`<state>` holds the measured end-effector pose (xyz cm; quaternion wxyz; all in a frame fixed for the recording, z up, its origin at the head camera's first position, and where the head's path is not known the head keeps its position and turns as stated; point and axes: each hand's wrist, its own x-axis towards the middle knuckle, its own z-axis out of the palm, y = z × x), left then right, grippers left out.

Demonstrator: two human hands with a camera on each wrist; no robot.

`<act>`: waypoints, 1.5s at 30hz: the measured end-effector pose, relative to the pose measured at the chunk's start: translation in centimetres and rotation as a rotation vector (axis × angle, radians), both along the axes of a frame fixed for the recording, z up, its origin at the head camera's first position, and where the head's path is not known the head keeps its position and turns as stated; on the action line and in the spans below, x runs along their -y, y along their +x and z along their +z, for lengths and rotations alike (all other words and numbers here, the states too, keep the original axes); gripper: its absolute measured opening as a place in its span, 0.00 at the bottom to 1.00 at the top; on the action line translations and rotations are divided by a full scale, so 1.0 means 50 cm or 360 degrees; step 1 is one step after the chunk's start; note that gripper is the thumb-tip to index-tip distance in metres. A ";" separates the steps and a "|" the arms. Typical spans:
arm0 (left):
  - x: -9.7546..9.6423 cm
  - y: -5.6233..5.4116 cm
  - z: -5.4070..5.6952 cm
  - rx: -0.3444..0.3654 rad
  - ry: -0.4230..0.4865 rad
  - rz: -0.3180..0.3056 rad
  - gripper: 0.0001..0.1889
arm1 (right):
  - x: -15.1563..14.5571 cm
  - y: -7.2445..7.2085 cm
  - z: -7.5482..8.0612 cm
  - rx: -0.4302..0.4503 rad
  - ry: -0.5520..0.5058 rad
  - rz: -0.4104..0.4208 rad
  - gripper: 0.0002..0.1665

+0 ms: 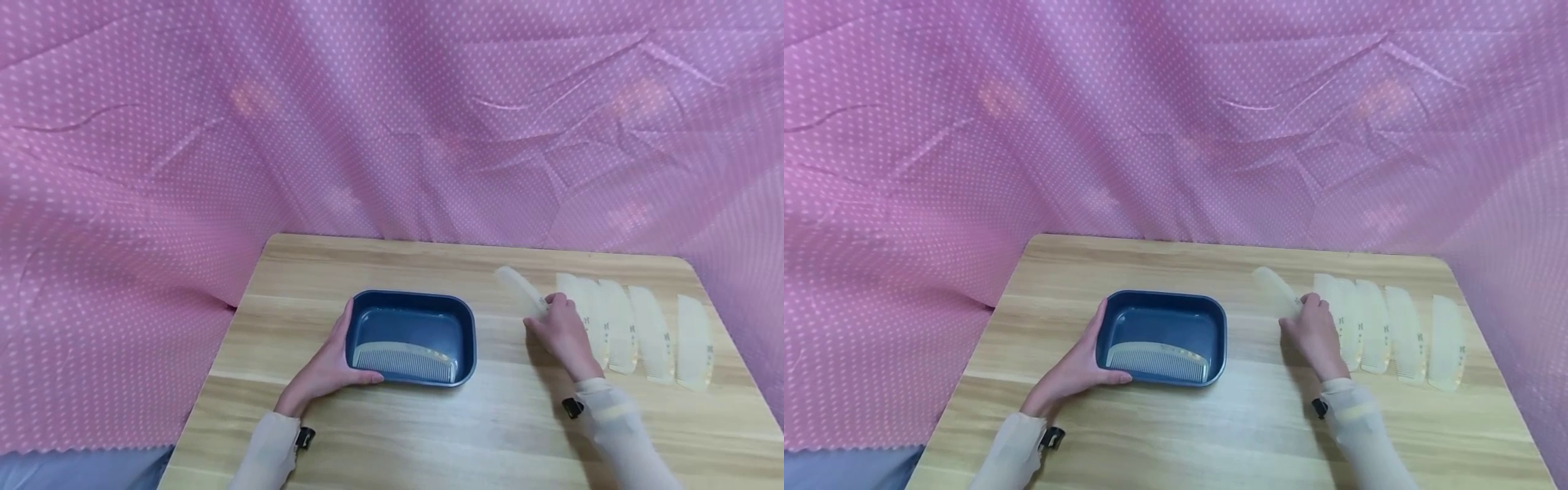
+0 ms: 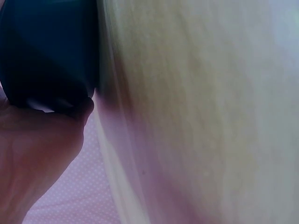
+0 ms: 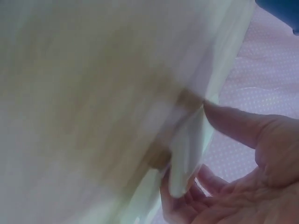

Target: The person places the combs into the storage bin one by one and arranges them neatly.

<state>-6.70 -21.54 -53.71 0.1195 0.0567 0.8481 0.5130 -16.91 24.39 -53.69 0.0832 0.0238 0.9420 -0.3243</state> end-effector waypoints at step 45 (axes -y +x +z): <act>-0.001 0.002 0.003 0.0013 -0.0022 0.0013 0.80 | 0.004 0.013 0.014 0.0058 -0.1151 -0.0134 0.31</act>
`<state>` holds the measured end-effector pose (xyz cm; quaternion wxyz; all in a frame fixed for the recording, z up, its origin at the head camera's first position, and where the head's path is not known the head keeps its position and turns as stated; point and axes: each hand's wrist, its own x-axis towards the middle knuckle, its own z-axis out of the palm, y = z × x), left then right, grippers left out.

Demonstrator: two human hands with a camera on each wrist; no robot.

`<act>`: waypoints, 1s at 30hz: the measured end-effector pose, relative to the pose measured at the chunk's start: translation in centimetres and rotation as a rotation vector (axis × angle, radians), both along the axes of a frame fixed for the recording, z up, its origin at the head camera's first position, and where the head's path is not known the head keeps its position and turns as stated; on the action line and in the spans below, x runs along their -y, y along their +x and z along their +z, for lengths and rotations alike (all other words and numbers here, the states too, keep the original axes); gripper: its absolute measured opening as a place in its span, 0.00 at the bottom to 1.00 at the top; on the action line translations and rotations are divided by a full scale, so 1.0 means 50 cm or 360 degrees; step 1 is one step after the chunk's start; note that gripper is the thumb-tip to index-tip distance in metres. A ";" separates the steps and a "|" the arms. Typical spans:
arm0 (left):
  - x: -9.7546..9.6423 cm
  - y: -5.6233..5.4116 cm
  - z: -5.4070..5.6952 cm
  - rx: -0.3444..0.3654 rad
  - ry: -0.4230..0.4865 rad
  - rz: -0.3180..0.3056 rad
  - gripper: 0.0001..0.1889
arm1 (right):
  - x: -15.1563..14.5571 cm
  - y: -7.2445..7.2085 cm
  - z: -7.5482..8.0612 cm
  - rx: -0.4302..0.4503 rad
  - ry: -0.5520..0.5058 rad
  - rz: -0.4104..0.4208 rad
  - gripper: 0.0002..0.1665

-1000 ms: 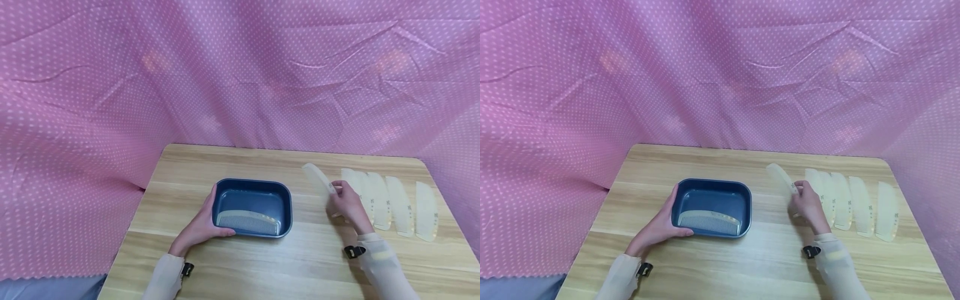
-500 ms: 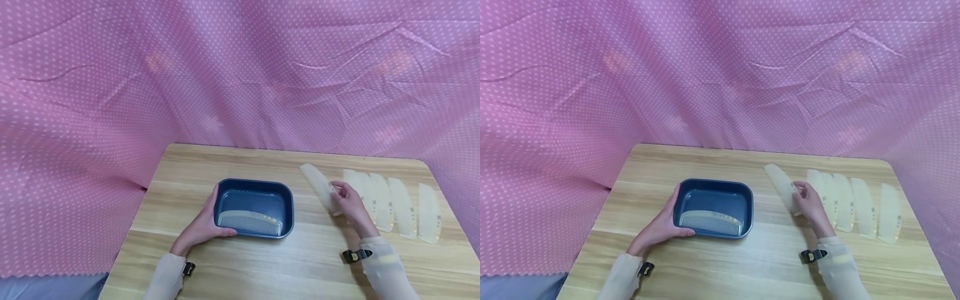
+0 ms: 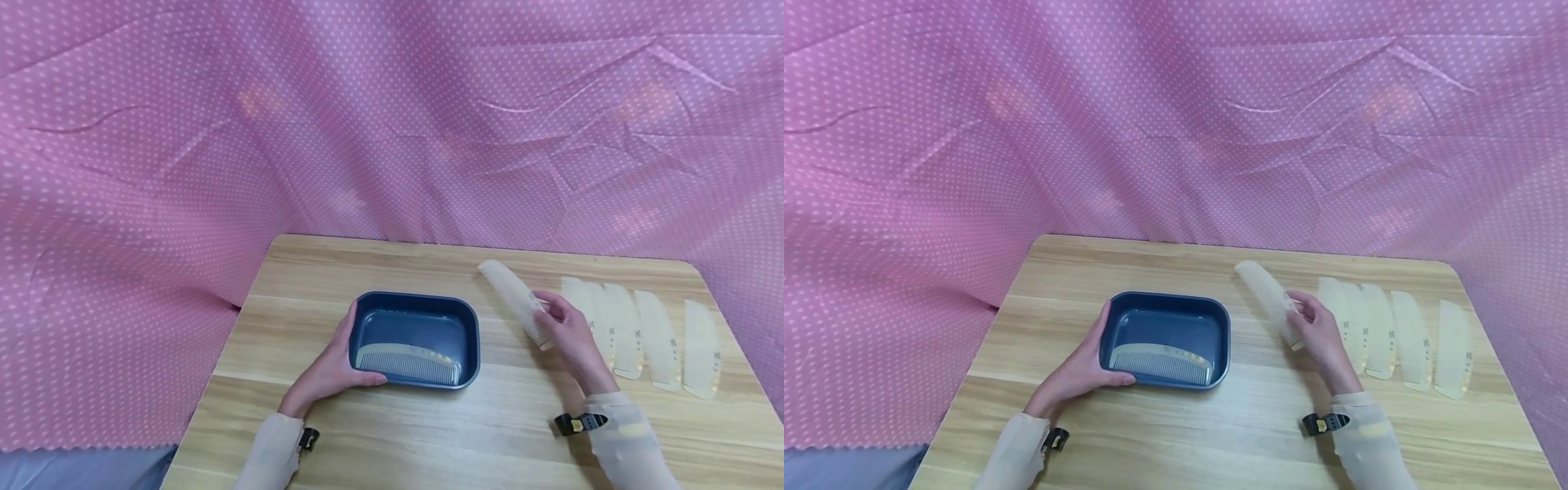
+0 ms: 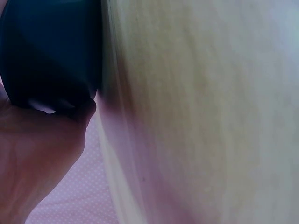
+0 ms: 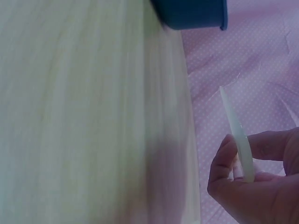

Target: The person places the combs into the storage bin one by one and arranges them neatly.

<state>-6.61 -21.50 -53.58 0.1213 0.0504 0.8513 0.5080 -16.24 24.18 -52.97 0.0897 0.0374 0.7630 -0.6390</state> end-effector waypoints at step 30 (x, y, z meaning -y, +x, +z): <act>0.004 0.000 -0.008 -0.0024 -0.0001 -0.0011 0.79 | 0.103 0.030 0.046 -0.0181 -0.0012 0.0461 0.23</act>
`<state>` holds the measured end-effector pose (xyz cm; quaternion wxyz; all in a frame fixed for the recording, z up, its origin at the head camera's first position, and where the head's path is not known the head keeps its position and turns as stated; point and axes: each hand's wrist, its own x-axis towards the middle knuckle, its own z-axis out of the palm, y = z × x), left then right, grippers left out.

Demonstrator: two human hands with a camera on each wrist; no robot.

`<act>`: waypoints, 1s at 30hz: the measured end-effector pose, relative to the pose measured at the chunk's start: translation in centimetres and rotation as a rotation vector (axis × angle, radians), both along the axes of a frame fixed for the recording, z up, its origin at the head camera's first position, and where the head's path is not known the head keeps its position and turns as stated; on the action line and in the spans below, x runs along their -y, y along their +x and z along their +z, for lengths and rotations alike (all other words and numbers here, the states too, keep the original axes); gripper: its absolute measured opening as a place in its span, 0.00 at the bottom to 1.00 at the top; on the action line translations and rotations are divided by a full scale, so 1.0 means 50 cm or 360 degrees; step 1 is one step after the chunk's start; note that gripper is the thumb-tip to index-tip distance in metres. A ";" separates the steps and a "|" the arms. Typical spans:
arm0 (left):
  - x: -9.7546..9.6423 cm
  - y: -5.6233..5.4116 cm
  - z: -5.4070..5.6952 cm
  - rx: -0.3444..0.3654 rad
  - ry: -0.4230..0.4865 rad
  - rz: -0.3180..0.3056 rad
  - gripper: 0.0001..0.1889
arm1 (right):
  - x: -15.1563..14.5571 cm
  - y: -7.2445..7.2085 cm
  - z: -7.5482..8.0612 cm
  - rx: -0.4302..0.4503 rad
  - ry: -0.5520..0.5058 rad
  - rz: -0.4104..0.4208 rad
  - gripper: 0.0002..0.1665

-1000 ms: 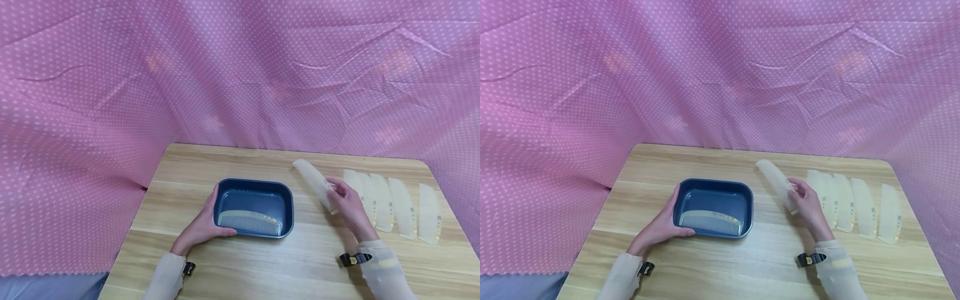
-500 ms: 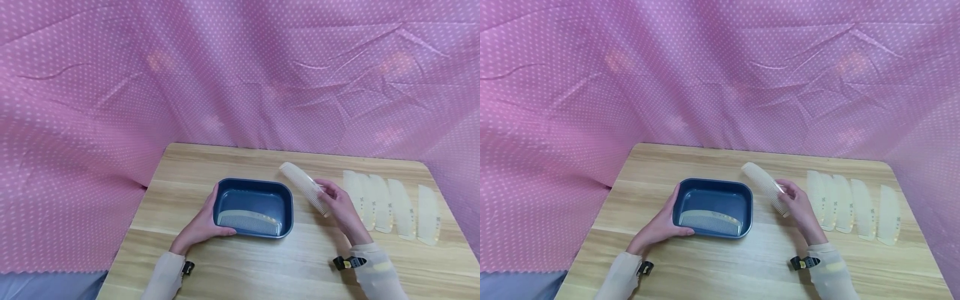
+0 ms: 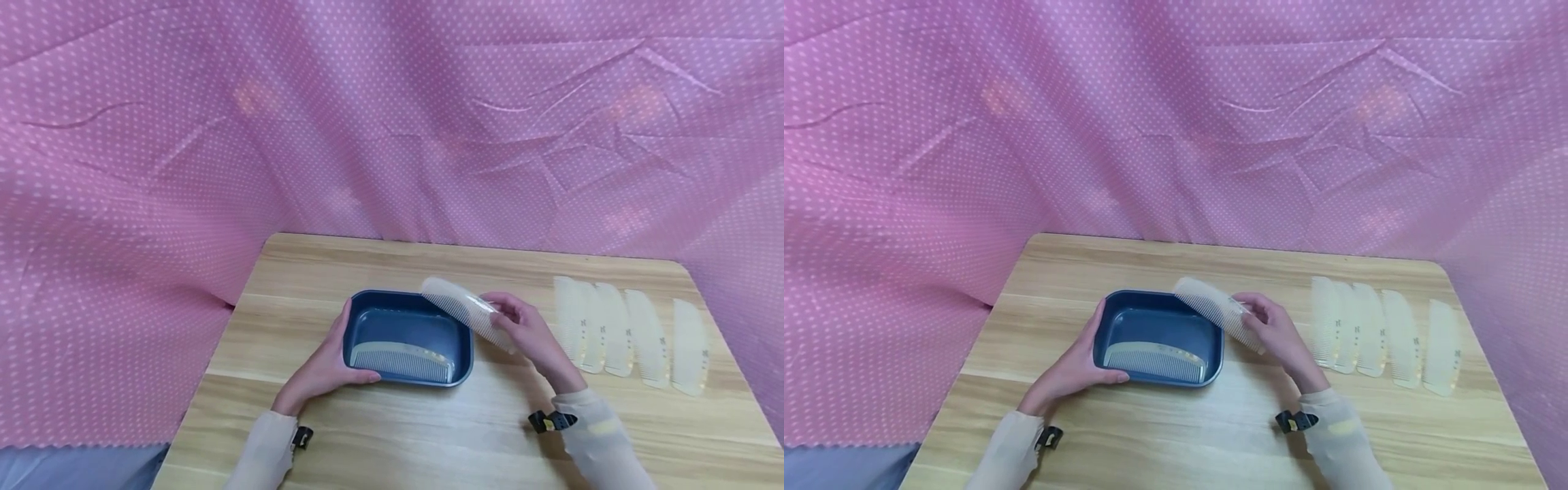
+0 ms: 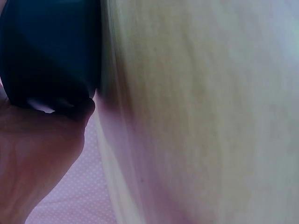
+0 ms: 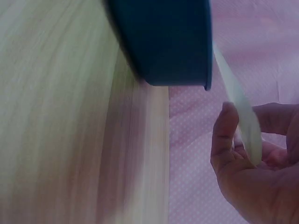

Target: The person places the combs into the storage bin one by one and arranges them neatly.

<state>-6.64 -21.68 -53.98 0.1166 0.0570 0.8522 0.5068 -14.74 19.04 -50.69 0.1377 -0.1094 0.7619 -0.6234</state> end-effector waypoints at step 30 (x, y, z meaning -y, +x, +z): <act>-0.002 0.001 0.002 -0.0019 0.0084 0.0016 0.79 | 0.125 0.001 0.016 -0.0131 0.0080 0.0369 0.17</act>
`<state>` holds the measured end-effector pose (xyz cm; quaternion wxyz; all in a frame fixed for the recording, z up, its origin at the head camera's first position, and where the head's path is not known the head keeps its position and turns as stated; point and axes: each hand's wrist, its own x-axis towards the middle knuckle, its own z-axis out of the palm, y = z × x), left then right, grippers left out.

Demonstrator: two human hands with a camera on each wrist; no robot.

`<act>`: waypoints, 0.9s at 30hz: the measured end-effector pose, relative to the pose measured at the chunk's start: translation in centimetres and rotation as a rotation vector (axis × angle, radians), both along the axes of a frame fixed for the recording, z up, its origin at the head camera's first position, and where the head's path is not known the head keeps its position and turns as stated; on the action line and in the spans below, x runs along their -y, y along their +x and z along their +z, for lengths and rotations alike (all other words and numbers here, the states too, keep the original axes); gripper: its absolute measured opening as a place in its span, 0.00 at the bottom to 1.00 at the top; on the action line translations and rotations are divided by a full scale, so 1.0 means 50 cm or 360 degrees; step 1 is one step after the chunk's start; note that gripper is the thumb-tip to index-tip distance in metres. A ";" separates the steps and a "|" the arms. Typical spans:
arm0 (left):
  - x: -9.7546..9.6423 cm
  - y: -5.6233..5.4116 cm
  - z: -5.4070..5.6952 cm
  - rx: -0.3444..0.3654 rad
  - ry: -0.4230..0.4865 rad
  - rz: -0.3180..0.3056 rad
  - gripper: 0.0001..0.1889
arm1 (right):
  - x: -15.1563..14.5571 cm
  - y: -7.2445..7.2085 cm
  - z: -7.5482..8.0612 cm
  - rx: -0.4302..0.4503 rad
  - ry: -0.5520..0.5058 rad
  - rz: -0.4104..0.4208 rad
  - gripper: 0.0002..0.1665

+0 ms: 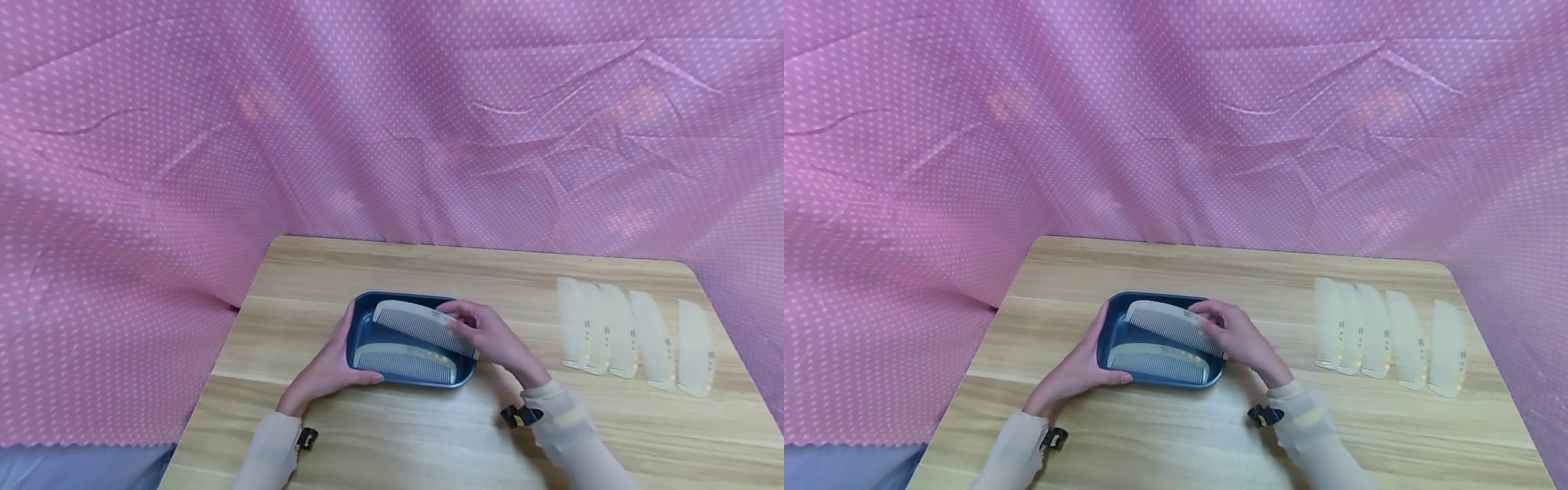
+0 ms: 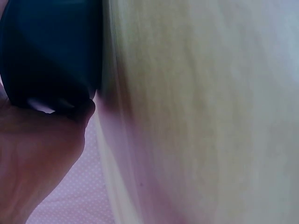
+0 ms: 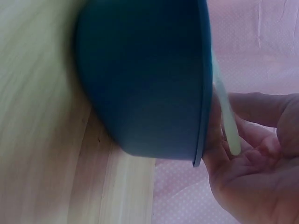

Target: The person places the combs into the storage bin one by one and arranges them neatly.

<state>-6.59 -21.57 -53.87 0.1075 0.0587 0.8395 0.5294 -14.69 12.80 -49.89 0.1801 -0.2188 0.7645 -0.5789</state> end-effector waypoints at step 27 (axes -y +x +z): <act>0.000 -0.004 -0.003 0.0010 0.0043 -0.0011 0.78 | 0.079 0.020 -0.015 -0.0189 0.0322 0.0210 0.10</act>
